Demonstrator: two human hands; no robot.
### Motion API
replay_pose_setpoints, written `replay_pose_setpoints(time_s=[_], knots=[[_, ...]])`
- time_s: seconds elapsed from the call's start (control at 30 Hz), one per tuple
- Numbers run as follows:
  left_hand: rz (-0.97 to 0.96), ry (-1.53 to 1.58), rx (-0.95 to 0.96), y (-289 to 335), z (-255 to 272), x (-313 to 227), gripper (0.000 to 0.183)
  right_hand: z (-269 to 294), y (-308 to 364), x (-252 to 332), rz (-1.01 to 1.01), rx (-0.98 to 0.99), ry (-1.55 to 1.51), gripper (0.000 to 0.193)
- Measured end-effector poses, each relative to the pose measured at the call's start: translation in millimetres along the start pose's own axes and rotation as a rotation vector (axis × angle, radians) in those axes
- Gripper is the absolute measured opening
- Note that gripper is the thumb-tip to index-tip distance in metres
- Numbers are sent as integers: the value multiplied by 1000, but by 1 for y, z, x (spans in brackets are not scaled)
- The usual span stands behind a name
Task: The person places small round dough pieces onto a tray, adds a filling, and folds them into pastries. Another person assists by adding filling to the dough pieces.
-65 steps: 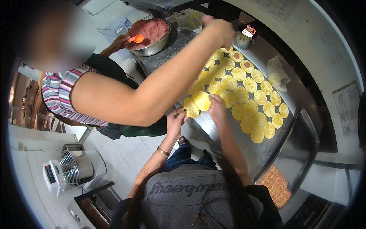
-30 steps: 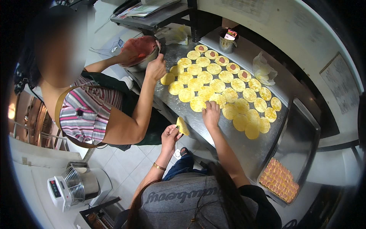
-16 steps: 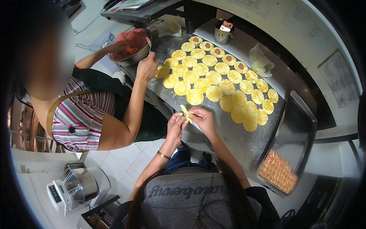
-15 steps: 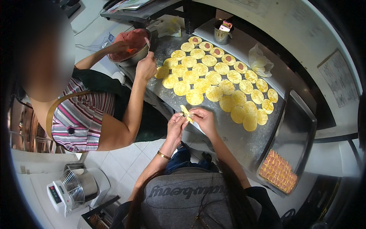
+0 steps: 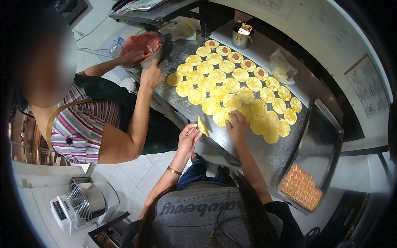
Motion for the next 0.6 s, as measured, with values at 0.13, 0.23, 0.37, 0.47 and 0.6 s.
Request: replay_pose_setpoints(time_s=[0.13,0.23,0.37,0.47,0.6], knots=[[26,-12,45,1,-10,9,14,6,12,4,58,-44,83,22],[62,-26,57,2,-22,14,14,20,8,13,-46,-53,-289,20],[77,-18,48,-1,-34,25,17,25,11,45,-117,101,-876,20],[92,8,59,-1,-39,32,16,30,16,53,-135,126,-911,17],[92,-3,71,0,-46,39,14,37,20,40,-177,136,-1002,13]])
Point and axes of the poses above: each hand's wrist, its own y-axis away from the middle knuckle, its own z-axis out of the back of the hand, x = y × z, the point moved 5 cm from there along -y, towards the middle knuckle, and after that the axes turned 3 degrees about x, right-handed, at the moved point
